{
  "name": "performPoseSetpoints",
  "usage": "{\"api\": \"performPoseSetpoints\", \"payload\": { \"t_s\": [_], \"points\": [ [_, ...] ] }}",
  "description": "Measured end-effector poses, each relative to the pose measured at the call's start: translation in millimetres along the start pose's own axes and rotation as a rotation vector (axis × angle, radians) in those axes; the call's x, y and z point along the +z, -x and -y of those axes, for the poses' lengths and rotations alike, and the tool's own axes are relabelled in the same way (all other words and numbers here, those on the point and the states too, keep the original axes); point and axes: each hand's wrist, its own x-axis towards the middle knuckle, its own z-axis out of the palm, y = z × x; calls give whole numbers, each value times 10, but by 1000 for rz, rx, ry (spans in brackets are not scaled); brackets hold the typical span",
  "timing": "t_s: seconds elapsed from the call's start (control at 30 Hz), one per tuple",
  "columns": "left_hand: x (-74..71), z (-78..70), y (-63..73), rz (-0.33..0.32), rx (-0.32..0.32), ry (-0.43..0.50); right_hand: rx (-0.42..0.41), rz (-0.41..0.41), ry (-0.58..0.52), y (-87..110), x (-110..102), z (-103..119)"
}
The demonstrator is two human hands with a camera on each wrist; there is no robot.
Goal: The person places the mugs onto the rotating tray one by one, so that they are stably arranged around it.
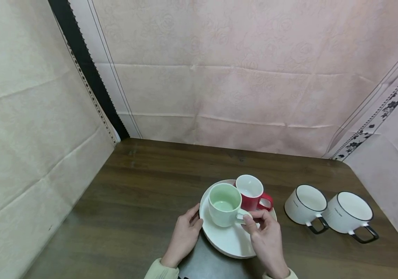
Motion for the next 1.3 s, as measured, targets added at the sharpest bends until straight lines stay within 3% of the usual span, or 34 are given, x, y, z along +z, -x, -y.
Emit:
{"api": "performPoseSetpoints", "payload": {
  "t_s": [1.3],
  "points": [
    [17, 1, -2, -7, -2, 0, -75, -42, -73, 2, 176, -123]
  ]
}}
